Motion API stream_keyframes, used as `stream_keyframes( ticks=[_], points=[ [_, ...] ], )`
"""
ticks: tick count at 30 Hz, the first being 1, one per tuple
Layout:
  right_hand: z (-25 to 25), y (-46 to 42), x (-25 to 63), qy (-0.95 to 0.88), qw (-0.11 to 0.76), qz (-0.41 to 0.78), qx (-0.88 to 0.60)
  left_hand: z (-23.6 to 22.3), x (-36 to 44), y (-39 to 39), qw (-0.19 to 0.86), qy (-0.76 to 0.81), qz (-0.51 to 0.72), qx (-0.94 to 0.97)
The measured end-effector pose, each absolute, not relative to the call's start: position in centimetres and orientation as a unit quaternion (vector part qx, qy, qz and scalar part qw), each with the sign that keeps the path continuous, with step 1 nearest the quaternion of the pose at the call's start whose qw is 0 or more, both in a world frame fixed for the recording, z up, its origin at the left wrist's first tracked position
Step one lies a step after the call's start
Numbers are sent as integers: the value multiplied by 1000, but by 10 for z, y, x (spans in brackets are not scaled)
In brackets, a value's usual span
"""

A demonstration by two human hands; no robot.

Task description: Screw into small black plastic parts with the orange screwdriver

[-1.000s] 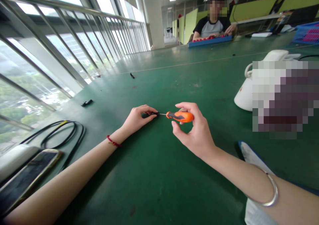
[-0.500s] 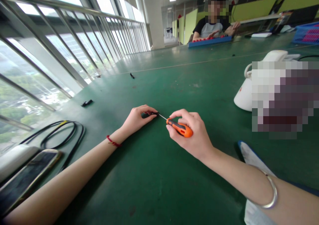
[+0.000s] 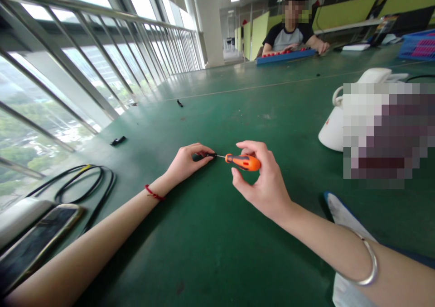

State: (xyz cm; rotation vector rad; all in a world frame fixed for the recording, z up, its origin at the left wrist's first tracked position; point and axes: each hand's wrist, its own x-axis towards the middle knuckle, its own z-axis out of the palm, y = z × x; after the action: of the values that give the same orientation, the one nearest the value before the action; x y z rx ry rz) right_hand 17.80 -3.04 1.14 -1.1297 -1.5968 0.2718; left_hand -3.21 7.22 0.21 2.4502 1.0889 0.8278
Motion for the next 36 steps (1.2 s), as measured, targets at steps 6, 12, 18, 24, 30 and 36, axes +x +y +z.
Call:
stream_keyframes(
  ticks=[6,12,18,24,30,36],
  points=[
    [12,-31,178,-691,498,155,-501,2,-32,72,163,384,292,861],
    [12,-30,178,-694,514,136,-485,1,-32,73,165,382,291,861],
    [11,-30,179,-680,540,104,-485,1,-32,72,164,385,289,861],
    [11,-30,178,-710,492,133,-486,2,-32,72,160,387,290,860],
    [10,-29,179,-688,528,119,-483,2,-32,72,164,384,289,861],
    [11,-31,179,-691,525,111,-484,1,-32,72,161,385,290,861]
  ],
)
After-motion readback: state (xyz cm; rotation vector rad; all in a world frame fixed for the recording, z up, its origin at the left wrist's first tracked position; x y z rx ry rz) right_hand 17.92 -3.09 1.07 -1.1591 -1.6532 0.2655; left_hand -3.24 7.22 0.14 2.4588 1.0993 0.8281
